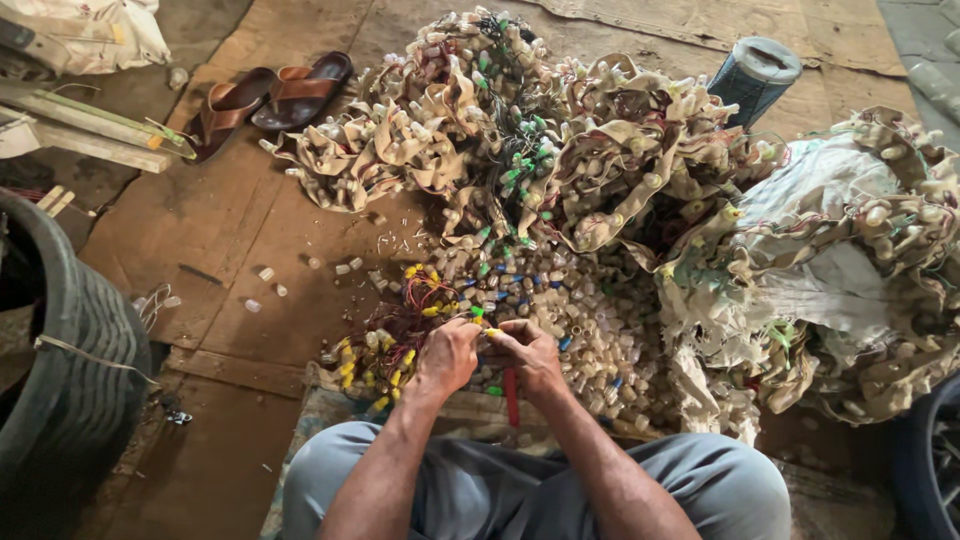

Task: The person sits on the floor and uses a red knife to cut small plastic caps off a bundle of multicolored wires. The person repeatedly picks up wire segments, cuts the caps, and drops the pieces onto a pile on the floor.

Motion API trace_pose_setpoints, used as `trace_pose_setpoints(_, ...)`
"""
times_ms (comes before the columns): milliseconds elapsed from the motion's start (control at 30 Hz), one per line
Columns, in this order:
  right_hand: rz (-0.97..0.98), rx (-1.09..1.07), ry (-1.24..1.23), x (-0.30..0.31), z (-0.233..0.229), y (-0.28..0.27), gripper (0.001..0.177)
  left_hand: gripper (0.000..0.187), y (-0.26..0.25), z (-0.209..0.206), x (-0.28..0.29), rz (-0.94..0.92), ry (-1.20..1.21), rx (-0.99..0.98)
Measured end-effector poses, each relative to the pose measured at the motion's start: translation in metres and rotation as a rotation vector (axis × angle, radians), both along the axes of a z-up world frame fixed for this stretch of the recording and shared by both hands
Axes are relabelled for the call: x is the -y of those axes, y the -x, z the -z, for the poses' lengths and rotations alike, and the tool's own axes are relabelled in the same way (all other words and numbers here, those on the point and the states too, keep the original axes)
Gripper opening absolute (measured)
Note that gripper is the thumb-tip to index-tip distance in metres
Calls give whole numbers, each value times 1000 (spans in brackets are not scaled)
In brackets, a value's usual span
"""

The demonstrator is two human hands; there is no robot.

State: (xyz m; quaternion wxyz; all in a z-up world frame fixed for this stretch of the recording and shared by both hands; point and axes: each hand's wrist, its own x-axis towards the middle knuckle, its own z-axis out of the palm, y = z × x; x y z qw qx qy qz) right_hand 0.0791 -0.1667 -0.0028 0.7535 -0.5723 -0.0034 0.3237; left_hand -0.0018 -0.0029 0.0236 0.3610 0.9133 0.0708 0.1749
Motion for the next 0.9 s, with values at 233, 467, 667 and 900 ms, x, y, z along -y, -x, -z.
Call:
trace_pose_setpoints(233,-153,309,62,-1,10,6,23,16,-3,9,-7,79,-126,-226)
trace_pose_setpoints(467,-100,253,135,-1,13,5,20,29,2,-1,-6,159,34,-58)
trace_pose_setpoints(667,-13,185,160,3,1,-2,19,16,2,-20,-4,-12,-106,-87)
trace_pose_setpoints(900,-12,139,85,2,-4,-2,19,14,1,-9,5,86,154,11)
